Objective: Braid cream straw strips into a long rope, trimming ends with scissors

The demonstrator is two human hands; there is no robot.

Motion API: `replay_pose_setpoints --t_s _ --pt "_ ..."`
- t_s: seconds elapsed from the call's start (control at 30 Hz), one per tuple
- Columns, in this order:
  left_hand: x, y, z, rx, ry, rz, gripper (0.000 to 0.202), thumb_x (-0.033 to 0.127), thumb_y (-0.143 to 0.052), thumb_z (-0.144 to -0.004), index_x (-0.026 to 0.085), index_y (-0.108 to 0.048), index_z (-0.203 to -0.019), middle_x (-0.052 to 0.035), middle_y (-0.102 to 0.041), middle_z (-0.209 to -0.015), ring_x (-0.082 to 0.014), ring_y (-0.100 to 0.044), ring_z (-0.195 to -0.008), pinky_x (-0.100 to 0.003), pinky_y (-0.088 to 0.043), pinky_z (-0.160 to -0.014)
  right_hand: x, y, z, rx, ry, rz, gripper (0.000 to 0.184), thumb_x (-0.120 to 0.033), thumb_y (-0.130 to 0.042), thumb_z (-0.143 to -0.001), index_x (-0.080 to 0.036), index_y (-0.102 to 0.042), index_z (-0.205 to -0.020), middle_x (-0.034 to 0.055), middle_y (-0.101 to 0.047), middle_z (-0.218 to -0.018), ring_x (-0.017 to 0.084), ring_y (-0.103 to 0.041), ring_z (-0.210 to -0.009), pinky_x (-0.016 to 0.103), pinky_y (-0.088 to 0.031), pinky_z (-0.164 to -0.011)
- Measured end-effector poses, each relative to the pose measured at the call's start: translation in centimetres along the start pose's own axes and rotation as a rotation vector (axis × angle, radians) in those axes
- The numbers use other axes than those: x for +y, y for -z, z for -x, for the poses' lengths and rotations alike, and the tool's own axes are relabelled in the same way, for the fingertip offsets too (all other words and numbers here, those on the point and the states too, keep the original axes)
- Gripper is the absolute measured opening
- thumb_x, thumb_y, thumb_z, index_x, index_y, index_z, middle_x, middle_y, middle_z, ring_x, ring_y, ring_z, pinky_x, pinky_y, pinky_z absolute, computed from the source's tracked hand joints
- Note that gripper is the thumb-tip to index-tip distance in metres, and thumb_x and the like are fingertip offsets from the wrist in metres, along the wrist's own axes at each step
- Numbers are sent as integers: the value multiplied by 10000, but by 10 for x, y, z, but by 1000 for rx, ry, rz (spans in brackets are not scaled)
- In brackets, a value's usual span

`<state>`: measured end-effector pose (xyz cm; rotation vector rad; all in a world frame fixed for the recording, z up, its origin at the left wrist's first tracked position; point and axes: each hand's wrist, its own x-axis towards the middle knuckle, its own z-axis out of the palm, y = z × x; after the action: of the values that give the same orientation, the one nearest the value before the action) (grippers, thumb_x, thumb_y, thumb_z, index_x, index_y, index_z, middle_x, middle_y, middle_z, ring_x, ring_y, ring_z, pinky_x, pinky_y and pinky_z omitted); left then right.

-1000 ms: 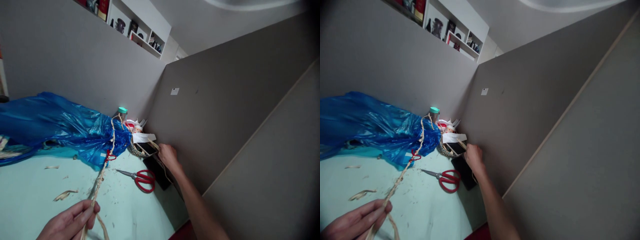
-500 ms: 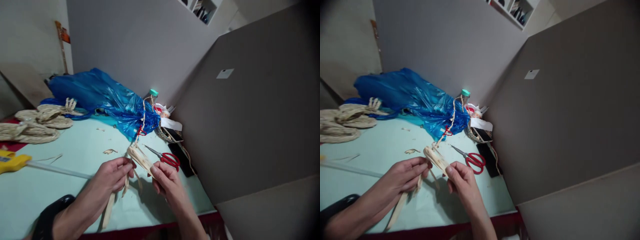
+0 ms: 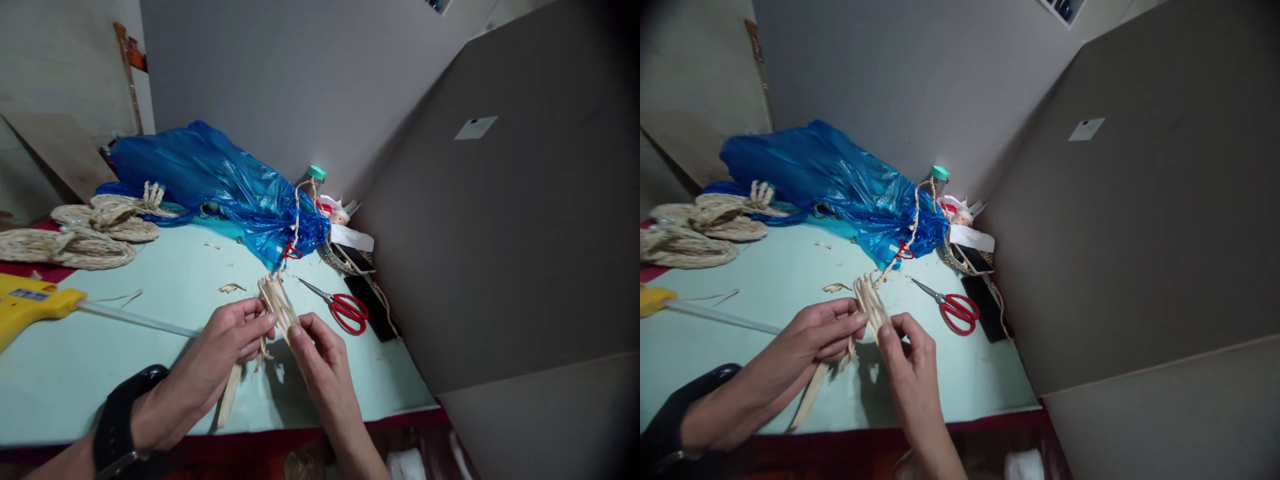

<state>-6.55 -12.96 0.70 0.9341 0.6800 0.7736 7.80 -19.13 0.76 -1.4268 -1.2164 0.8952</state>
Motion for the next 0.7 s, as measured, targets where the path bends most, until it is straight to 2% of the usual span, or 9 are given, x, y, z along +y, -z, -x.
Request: replay_pose_setpoints --t_s 0.13,0.3,0.43,0.57,0.63,0.7 --pt "0 1 -1 -4 5 -2 212 330 -717 -780 142 -625 -818 51 -516 -671 -19 -200 -467 -178 -145 -439 0 -3 1 92 -52 -244 243 -407 -615 -869 -181 -598 -781 -25 -492 -690 101 -375 -610 216 -329 -557" --pt "1 2 -1 31 0 4 219 345 -694 -802 140 -618 -806 54 -516 -662 -7 -214 -450 -170 -155 -446 8 -3 1 58 -119 -418 218 -393 -679 -827 -179 -639 -822 -19 -531 -703 97 -394 -598 212 -329 -556" --pt "1 2 -1 39 -20 -17 251 369 -680 -817 133 -607 -773 49 -520 -666 -4 -197 -443 -176 -144 -444 7 1 0 56 -149 -479 203 -365 -720 -792 -178 -664 -847 -12 -575 -728 95 -435 -601 208 -347 -561" --pt "0 0 0 -24 -38 -16 245 361 -660 -840 135 -604 -763 54 -500 -673 -16 -196 -457 -180 -156 -445 0 0 -5 -28 -152 -514 227 -334 -758 -748 -175 -656 -872 5 -629 -755 121 -532 -663 231 -411 -638" --pt "0 -1 1 -45 -26 -11 217 345 -673 -828 145 -604 -782 54 -492 -673 -26 -252 -471 -174 -191 -453 -2 -2 -8 -47 -150 -480 247 -334 -774 -723 -165 -647 -850 8 -634 -745 127 -541 -666 239 -419 -648" --pt "-1 -2 2 -55 11 -13 184 307 -707 -790 157 -604 -821 43 -516 -694 -47 -381 -522 -166 -273 -491 -3 -4 -11 -55 -150 -441 257 -339 -779 -709 -154 -644 -827 5 -626 -730 118 -524 -648 233 -410 -634"
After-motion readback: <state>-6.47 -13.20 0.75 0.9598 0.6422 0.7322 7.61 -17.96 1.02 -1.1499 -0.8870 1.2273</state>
